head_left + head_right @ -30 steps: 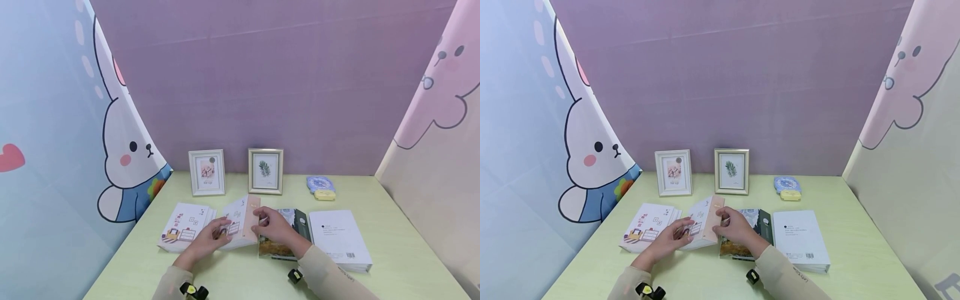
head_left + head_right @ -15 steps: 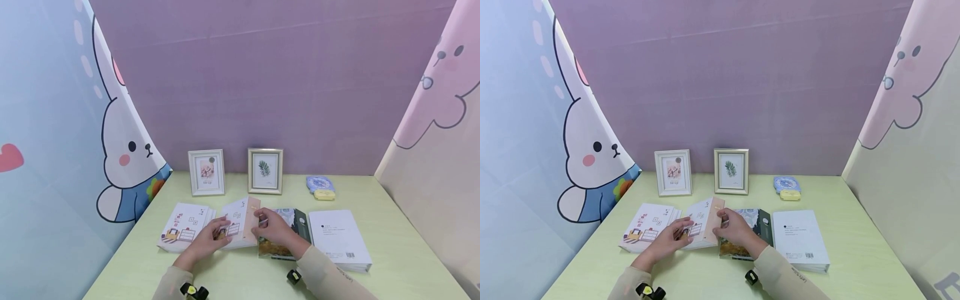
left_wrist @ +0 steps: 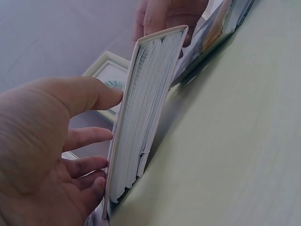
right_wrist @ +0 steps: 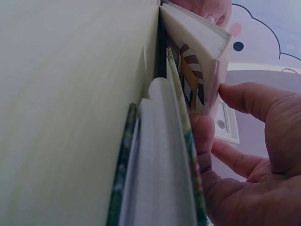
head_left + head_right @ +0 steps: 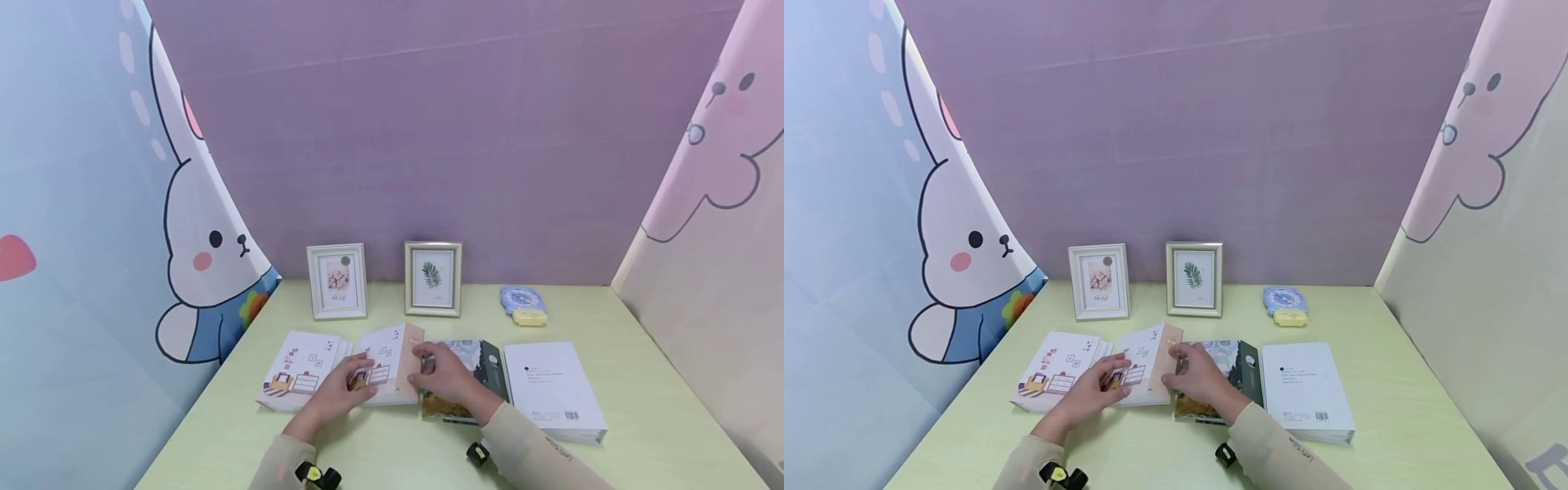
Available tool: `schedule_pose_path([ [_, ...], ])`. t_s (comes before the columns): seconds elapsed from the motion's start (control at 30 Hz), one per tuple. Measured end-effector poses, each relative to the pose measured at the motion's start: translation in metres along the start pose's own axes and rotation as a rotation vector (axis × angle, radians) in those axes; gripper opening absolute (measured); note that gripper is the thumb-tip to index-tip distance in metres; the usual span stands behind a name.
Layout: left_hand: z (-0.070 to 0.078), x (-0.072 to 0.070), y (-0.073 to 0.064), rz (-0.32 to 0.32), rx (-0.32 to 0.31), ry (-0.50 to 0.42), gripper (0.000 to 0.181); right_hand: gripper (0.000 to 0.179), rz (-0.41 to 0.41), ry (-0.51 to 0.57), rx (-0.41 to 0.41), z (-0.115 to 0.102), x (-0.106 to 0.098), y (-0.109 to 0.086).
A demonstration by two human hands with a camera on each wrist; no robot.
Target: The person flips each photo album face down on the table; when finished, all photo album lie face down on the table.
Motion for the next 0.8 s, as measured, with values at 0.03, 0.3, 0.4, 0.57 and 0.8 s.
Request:
schedule_pose_path([
  [0.03, -0.0001, 0.0, 0.0001, -0.001, -0.001, 0.002, 0.059, 0.056, -0.001, -0.002, 0.0, -0.0001, 0.0001, 0.0001],
  [0.3, -0.001, -0.0004, 0.0006, 0.02, 0.004, 0.028, 0.059, 0.06, -0.025, -0.002, 0.012, -0.0007, 0.0014, -0.0007],
  [0.4, 0.001, -0.0002, -0.0004, 0.03, 0.027, 0.052, 0.057, 0.063, -0.035, -0.005, 0.028, -0.0003, 0.0019, -0.0014],
  [0.57, 0.0025, 0.0005, -0.0006, 0.036, 0.034, 0.102, 0.056, 0.064, -0.046, -0.007, 0.033, -0.0009, 0.0022, -0.0029],
  [0.8, 0.0019, -0.0022, -0.0003, 0.047, 0.002, 0.144, 0.058, 0.066, -0.074, -0.002, 0.046, -0.0011, 0.0052, -0.0043],
])
Point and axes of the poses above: each hand's wrist, its own y-axis towards the middle knuckle, its own x-axis out of the palm, z = x × y, the point moved 5 cm from there along y, towards the middle knuckle, and after that the axes turned 3 degrees about x, right-handed, at the moved point
